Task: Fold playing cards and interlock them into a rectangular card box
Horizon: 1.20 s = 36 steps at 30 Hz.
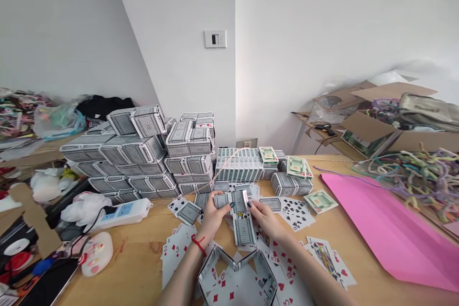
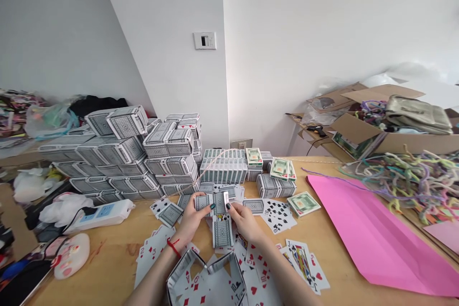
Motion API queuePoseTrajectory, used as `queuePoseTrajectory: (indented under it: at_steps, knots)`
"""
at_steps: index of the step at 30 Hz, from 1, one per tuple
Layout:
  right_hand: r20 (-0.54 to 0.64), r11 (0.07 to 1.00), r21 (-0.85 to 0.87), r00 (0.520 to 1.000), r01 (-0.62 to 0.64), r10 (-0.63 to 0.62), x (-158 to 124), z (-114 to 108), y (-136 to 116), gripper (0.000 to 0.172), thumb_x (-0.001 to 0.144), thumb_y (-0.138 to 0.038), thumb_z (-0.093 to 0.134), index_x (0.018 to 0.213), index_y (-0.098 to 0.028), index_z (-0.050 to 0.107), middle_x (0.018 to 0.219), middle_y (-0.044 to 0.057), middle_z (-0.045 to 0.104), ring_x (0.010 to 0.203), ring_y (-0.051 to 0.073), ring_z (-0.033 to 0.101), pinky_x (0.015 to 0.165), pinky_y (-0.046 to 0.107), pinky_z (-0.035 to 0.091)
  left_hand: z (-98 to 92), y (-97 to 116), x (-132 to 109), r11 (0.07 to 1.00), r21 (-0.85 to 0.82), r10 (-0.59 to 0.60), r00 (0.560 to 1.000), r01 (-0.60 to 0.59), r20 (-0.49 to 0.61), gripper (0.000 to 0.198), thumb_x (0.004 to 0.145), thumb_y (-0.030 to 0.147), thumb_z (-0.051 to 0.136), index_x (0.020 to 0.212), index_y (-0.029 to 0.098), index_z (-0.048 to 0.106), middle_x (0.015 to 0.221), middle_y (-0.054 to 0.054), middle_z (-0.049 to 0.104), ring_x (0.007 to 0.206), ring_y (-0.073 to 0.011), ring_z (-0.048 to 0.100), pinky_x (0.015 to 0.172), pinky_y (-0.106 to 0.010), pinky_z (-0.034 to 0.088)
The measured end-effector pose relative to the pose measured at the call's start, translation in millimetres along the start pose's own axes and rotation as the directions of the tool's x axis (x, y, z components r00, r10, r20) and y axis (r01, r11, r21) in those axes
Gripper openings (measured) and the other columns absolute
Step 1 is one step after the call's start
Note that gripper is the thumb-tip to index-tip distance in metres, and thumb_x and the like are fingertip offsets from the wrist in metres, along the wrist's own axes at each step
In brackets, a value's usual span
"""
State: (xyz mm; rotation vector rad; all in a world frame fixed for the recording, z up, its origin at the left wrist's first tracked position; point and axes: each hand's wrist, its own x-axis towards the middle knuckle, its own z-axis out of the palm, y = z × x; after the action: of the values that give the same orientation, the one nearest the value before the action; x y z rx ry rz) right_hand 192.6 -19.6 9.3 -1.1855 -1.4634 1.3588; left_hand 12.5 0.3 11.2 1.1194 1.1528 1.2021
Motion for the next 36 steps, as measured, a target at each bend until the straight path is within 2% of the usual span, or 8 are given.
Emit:
queuePoseTrajectory:
  at_steps: [4,6,8,12,21,27,32,36]
  knots:
    - [0.263,0.99,0.071,0.96,-0.12,0.097,-5.6,-8.2,-10.0,0.04,0.066,-0.052,0.064,0.083,-0.017,0.053,0.067,-0.001,0.058,0.06,0.015,0.058,0.054,0.024,0.045,-1.4,-2.2,3.8,0.981,-0.18,-0.081,0.994,0.066,-0.073,0.045,0.06,0.022,0.07,0.096,0.02,0.044,0.084,-0.003,0.063,0.069,-0.0174,0.062,0.061,-0.031,0.051]
    - [0.349,0.982,0.039,0.923,-0.187,0.162,-6.6,-9.7,-10.5,0.04,0.061,-0.049,0.068,0.077,-0.017,0.052,0.064,-0.001,0.06,0.064,0.018,0.062,0.056,0.027,0.047,-1.9,-3.9,5.7,0.968,-0.239,-0.103,0.988,0.073,-0.114,0.047,0.058,0.02,0.072,0.096,0.02,0.044,0.082,-0.003,0.063,0.067,-0.0169,0.063,0.061,-0.032,0.052]
    - [0.377,0.968,0.01,0.898,-0.251,0.229,-6.4,-9.0,-8.0,0.04,0.062,-0.052,0.066,0.073,-0.017,0.05,0.063,0.001,0.063,0.063,0.02,0.065,0.054,0.029,0.049,-1.9,-5.4,7.0,0.957,-0.28,-0.114,0.985,0.074,-0.129,0.048,0.057,0.018,0.073,0.096,0.02,0.045,0.081,-0.002,0.064,0.065,-0.0167,0.063,0.061,-0.032,0.053]
    - [0.318,0.96,0.052,0.916,-0.273,0.244,-5.1,-6.3,-2.6,0.04,0.067,-0.055,0.059,0.071,-0.017,0.047,0.067,0.004,0.068,0.058,0.019,0.066,0.051,0.029,0.05,-1.2,-7.8,7.7,0.954,-0.292,-0.109,0.985,0.066,-0.134,0.047,0.057,0.02,0.073,0.096,0.02,0.046,0.083,-0.003,0.065,0.067,-0.0175,0.064,0.06,-0.032,0.053]
    - [0.232,0.961,0.144,0.952,-0.237,0.2,-2.9,0.6,0.1,0.042,0.068,-0.056,0.058,0.076,-0.016,0.049,0.066,0.005,0.067,0.056,0.017,0.066,0.049,0.026,0.05,-1.2,-15.7,9.8,0.985,-0.169,-0.057,0.979,0.024,-0.195,0.046,0.057,0.022,0.073,0.096,0.018,0.047,0.08,-0.003,0.064,0.065,-0.0148,0.062,0.062,-0.028,0.05]
    - [0.143,0.966,0.16,0.973,-0.205,0.183,-2.3,5.0,3.5,0.042,0.064,-0.056,0.061,0.073,-0.017,0.049,0.058,0.001,0.064,0.049,0.016,0.062,0.044,0.025,0.046,2.7,-7.7,4.8,0.977,-0.207,-0.085,0.979,0.045,-0.186,0.049,0.058,0.023,0.073,0.1,0.02,0.046,0.083,-0.004,0.063,0.067,-0.016,0.062,0.062,-0.03,0.051]
    - [-0.029,0.972,0.228,0.997,-0.062,0.07,-3.4,0.9,-0.6,0.035,0.065,-0.049,0.064,0.06,-0.018,0.047,0.045,-0.006,0.048,0.036,0.007,0.043,0.038,0.021,0.033,2.4,6.1,-5.9,0.927,-0.37,-0.089,0.994,0.058,-0.069,0.062,0.063,0.026,0.07,0.117,0.027,0.041,0.099,-0.005,0.061,0.079,-0.0185,0.061,0.068,-0.033,0.051]
    - [-0.169,0.929,0.368,0.981,-0.03,0.099,0.2,-5.6,5.5,0.032,0.064,-0.046,0.067,0.063,-0.018,0.052,0.043,-0.009,0.037,0.036,0.005,0.031,0.038,0.02,0.027,-3.7,9.3,-5.6,0.859,-0.488,-0.109,0.986,0.158,0.128,0.043,0.069,0.034,0.062,0.11,0.023,0.052,0.1,-0.006,0.063,0.085,-0.0212,0.06,0.067,-0.031,0.05]
